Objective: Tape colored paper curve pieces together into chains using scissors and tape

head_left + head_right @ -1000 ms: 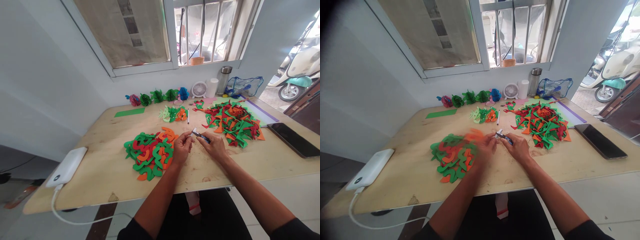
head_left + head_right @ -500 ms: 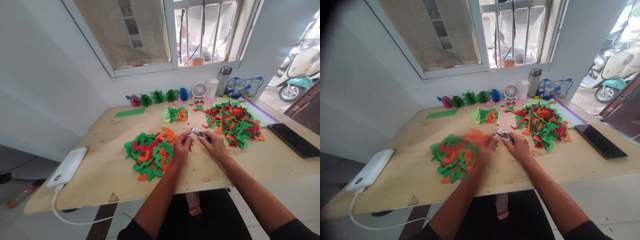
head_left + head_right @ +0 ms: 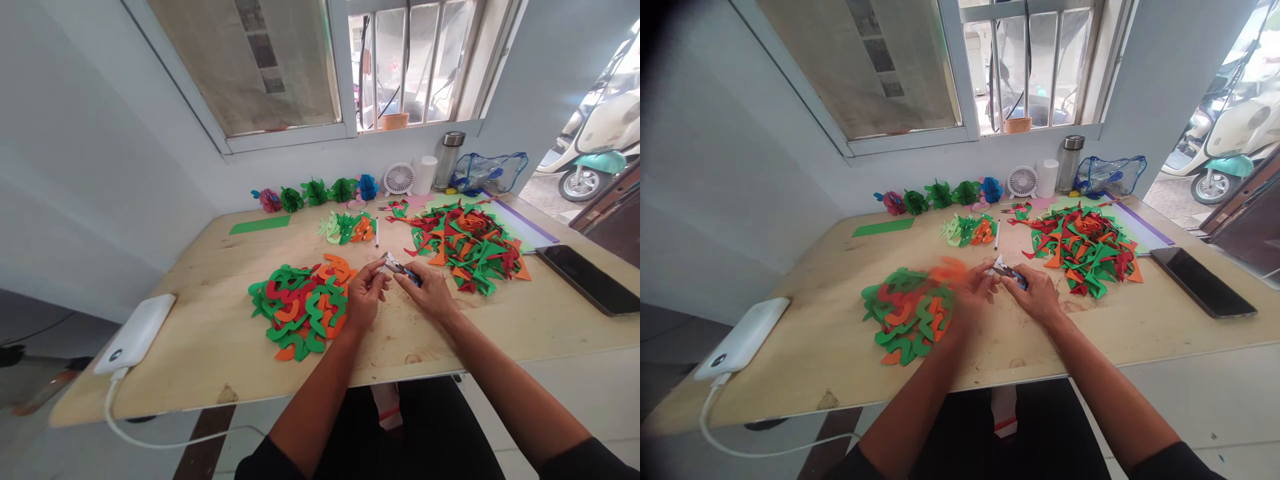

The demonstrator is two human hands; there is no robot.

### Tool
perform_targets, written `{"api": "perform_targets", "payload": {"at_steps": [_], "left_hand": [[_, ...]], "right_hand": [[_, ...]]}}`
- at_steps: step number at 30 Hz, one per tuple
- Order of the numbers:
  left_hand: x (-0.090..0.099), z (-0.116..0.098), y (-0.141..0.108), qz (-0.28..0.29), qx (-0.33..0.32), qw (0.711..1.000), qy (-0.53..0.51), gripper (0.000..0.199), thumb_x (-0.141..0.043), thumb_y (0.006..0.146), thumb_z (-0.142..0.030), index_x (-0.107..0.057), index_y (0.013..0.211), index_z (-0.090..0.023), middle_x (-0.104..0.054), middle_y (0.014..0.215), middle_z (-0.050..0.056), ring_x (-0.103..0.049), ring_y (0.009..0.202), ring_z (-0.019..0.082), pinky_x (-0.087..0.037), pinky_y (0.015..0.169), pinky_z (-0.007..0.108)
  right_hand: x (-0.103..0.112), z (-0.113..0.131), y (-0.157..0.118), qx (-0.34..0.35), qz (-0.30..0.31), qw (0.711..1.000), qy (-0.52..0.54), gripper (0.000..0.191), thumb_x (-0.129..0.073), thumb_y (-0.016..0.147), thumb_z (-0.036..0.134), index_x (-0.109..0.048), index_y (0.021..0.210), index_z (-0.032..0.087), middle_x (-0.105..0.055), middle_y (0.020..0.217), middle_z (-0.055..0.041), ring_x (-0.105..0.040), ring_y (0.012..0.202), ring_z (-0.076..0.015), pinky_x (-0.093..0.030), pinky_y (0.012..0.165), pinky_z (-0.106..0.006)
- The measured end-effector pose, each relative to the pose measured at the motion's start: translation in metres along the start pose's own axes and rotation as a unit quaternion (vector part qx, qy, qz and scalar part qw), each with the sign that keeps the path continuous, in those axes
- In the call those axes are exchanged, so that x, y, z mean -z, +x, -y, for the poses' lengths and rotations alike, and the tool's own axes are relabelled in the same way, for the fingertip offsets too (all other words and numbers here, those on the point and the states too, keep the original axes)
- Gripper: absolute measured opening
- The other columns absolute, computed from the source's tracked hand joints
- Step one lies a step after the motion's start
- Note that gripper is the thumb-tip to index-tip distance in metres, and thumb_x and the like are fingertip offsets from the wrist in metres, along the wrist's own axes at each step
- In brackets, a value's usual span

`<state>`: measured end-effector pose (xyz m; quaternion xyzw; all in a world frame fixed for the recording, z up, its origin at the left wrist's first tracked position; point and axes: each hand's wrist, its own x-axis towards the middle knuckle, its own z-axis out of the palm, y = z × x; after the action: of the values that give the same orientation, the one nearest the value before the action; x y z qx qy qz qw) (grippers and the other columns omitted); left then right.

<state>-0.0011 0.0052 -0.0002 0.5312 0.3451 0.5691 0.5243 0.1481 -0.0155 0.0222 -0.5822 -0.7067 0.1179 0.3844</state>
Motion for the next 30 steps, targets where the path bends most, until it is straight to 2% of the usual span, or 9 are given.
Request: {"api": "perform_targets", "payload": {"at_steps": [9, 16, 21, 30], "left_hand": [[0.0004, -0.0011, 0.0013, -0.019, 0.0, 0.999, -0.027, 0.025, -0.062, 0.077, -0.037, -0.058, 0.092, -0.017, -0.063, 0.071, 0.001, -0.052, 0.055, 0.008, -0.042, 0.042, 0.016], [-0.0006, -0.0058, 0.0012, -0.032, 0.014, 0.999, -0.039, 0.027, -0.064, 0.075, -0.037, -0.056, 0.091, -0.017, -0.063, 0.069, 0.001, -0.052, 0.053, 0.008, -0.042, 0.04, 0.017], [-0.0015, -0.0095, 0.0019, -0.031, 0.025, 0.998, -0.052, 0.028, -0.065, 0.073, -0.037, -0.056, 0.089, -0.017, -0.063, 0.068, 0.001, -0.052, 0.053, 0.008, -0.041, 0.039, 0.017], [-0.0018, -0.0071, 0.003, -0.026, 0.031, 0.998, -0.054, 0.027, -0.065, 0.072, -0.035, -0.057, 0.089, -0.016, -0.062, 0.067, 0.0, -0.052, 0.052, 0.008, -0.041, 0.039, 0.017]], "right_hand": [[0.0015, 0.0027, -0.0008, 0.007, 0.013, 1.0, 0.016, 0.035, -0.048, 0.084, 0.049, -0.061, 0.078, 0.017, -0.051, 0.058, 0.0009, -0.045, 0.055, -0.0121, -0.032, 0.053, -0.023], [0.0005, 0.0006, -0.0003, 0.014, 0.003, 1.0, 0.009, 0.036, -0.048, 0.084, 0.05, -0.061, 0.078, 0.016, -0.051, 0.058, 0.0007, -0.046, 0.056, -0.0123, -0.032, 0.053, -0.022], [0.0006, 0.0029, -0.0004, 0.008, 0.02, 1.0, -0.008, 0.037, -0.047, 0.084, 0.05, -0.062, 0.078, 0.016, -0.048, 0.054, 0.002, -0.042, 0.051, -0.011, -0.029, 0.051, -0.022], [-0.0012, 0.0003, -0.0009, 0.01, 0.036, 0.999, -0.018, 0.038, -0.047, 0.085, 0.05, -0.066, 0.085, 0.017, -0.05, 0.056, 0.0014, -0.044, 0.053, -0.0114, -0.031, 0.053, -0.022]]}}
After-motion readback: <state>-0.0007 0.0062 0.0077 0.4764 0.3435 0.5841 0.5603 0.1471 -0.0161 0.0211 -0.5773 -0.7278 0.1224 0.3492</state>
